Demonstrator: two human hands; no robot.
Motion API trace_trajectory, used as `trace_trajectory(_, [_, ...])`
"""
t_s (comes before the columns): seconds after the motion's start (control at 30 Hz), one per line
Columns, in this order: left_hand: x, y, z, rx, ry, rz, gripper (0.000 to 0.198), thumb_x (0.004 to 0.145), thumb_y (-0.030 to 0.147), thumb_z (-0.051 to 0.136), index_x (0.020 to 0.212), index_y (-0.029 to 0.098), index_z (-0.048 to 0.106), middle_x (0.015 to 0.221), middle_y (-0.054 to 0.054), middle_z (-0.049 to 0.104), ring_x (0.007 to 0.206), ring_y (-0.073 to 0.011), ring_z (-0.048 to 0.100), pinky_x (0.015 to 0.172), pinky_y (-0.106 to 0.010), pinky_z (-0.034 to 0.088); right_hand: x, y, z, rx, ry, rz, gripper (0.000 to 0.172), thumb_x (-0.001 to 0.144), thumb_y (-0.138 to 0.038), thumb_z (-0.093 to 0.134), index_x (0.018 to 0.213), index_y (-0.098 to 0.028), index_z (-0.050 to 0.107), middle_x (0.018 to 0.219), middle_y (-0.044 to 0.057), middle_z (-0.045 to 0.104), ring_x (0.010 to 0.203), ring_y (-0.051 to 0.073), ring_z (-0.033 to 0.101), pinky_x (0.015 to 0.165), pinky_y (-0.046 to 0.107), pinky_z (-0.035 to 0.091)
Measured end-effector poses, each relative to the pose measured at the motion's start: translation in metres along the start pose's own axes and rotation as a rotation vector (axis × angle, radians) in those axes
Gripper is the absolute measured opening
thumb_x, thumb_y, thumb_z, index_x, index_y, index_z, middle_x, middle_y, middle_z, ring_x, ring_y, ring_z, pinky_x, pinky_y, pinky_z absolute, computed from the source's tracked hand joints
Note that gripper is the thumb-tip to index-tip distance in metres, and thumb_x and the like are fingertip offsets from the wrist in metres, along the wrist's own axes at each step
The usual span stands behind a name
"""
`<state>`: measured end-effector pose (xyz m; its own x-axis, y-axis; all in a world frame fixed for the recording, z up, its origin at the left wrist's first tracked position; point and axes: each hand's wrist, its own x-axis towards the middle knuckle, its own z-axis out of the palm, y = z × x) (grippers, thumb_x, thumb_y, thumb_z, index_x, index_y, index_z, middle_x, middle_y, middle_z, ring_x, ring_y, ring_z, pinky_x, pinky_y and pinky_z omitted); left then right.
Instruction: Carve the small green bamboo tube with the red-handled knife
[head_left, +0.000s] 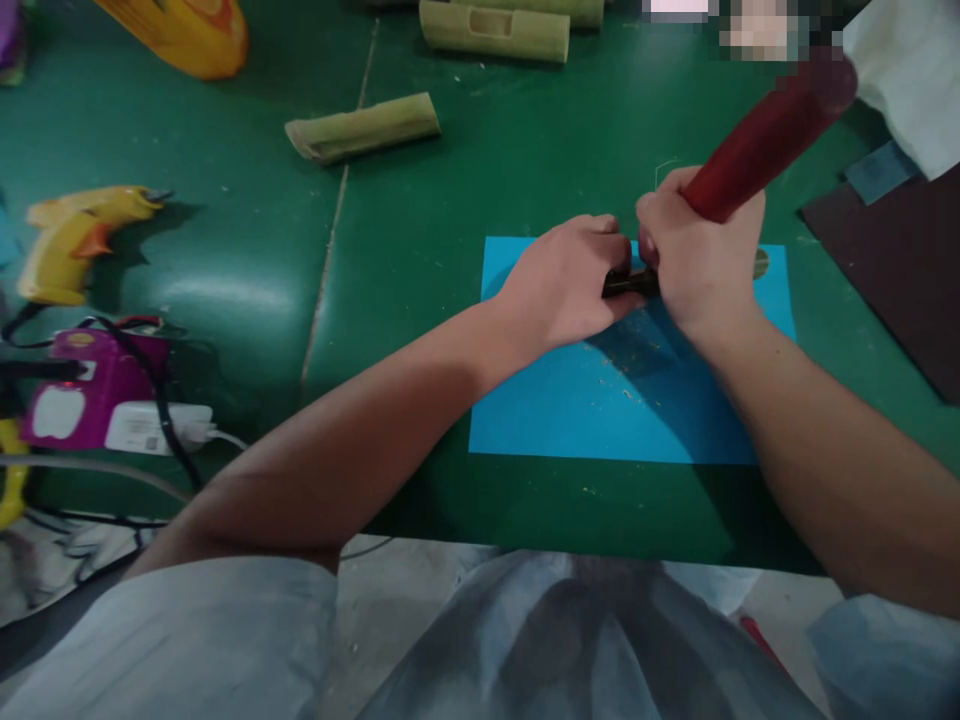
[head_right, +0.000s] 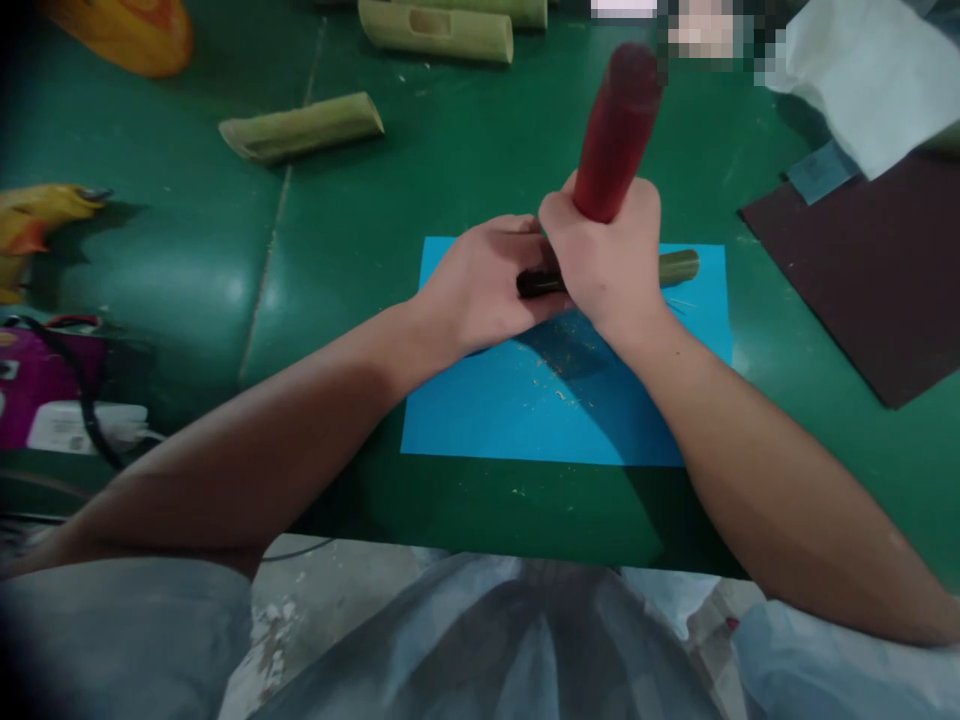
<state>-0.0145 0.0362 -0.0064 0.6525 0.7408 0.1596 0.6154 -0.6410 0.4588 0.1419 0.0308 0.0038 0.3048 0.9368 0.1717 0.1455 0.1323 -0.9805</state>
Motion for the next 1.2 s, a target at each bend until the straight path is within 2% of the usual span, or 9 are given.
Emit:
trace_trajectory(0.13, [0.002, 0.000, -0.003, 0.058, -0.079, -0.045, 0.017, 0.107, 0.039, 0.084, 0.103, 0.022, 0.081, 0.110, -0.012, 0.082, 0.121, -0.0369, 0.082, 0.106, -0.049, 0.065, -0.003, -0.002, 0.001, 0.131, 0.053, 0.019, 0.062, 0.085, 0.014, 0.054, 0.044, -0.032, 0.044, 0.044, -0.007, 0.035, 0.046, 0.015, 0.027, 0.052, 0.040, 0.021])
trace_trajectory(0.27, [0.003, -0.001, -0.002, 0.103, -0.088, -0.063, 0.023, 0.105, 0.046, 0.084, 0.113, 0.025, 0.082, 0.119, -0.011, 0.082, 0.124, -0.0372, 0.079, 0.103, -0.047, 0.063, -0.006, -0.001, -0.003, 0.319, 0.107, -0.090, 0.058, 0.093, 0.005, 0.057, 0.051, -0.033, 0.052, 0.046, -0.006, 0.045, 0.045, 0.015, 0.033, 0.054, 0.038, 0.030])
trace_trajectory(0.37, [0.003, 0.004, -0.004, 0.144, -0.096, -0.050, 0.028, 0.105, 0.047, 0.085, 0.123, 0.026, 0.083, 0.129, -0.012, 0.082, 0.132, -0.0400, 0.077, 0.106, -0.049, 0.062, -0.007, -0.004, -0.007, 0.301, 0.089, -0.094, 0.053, 0.093, 0.003, 0.062, 0.055, -0.033, 0.055, 0.050, -0.006, 0.052, 0.046, 0.015, 0.039, 0.054, 0.037, 0.034])
trace_trajectory(0.5, [0.003, 0.014, -0.010, 0.222, -0.164, -0.083, 0.038, 0.108, 0.049, 0.086, 0.137, 0.024, 0.081, 0.148, -0.018, 0.079, 0.139, -0.0450, 0.076, 0.110, -0.056, 0.062, -0.007, -0.008, -0.011, 0.265, 0.039, -0.127, 0.053, 0.091, 0.008, 0.065, 0.055, -0.030, 0.057, 0.052, -0.006, 0.052, 0.048, 0.015, 0.043, 0.054, 0.036, 0.037])
trace_trajectory(0.67, [0.002, 0.015, -0.010, 0.197, -0.143, -0.078, 0.033, 0.109, 0.050, 0.082, 0.126, 0.022, 0.081, 0.140, -0.018, 0.079, 0.133, -0.0448, 0.076, 0.107, -0.055, 0.060, -0.005, -0.001, -0.010, 0.148, 0.014, -0.078, 0.060, 0.093, 0.016, 0.063, 0.053, -0.028, 0.050, 0.047, -0.007, 0.047, 0.044, 0.012, 0.035, 0.052, 0.034, 0.037])
trace_trajectory(0.8, [0.001, 0.010, -0.007, 0.187, -0.155, -0.074, 0.028, 0.113, 0.046, 0.073, 0.126, 0.023, 0.082, 0.141, -0.019, 0.081, 0.134, -0.0442, 0.076, 0.110, -0.057, 0.060, -0.004, 0.001, -0.008, 0.119, 0.026, -0.063, 0.060, 0.092, 0.012, 0.069, 0.053, -0.028, 0.048, 0.046, -0.008, 0.045, 0.043, 0.011, 0.033, 0.052, 0.033, 0.035])
trace_trajectory(0.97, [0.002, 0.009, -0.008, 0.157, -0.159, -0.061, 0.032, 0.108, 0.042, 0.083, 0.133, 0.022, 0.083, 0.146, -0.019, 0.081, 0.137, -0.0438, 0.076, 0.113, -0.055, 0.061, -0.005, -0.005, -0.009, 0.115, 0.023, -0.026, 0.059, 0.091, 0.012, 0.063, 0.049, -0.028, 0.051, 0.046, -0.007, 0.046, 0.044, 0.012, 0.034, 0.051, 0.033, 0.034])
trace_trajectory(1.2, [0.001, 0.009, -0.008, 0.129, -0.125, -0.059, 0.030, 0.109, 0.039, 0.086, 0.134, 0.023, 0.082, 0.148, -0.016, 0.081, 0.140, -0.0415, 0.076, 0.114, -0.051, 0.062, -0.005, -0.002, -0.014, 0.088, -0.037, 0.008, 0.052, 0.096, 0.006, 0.069, 0.060, -0.028, 0.053, 0.050, -0.008, 0.049, 0.047, 0.012, 0.037, 0.055, 0.031, 0.039])
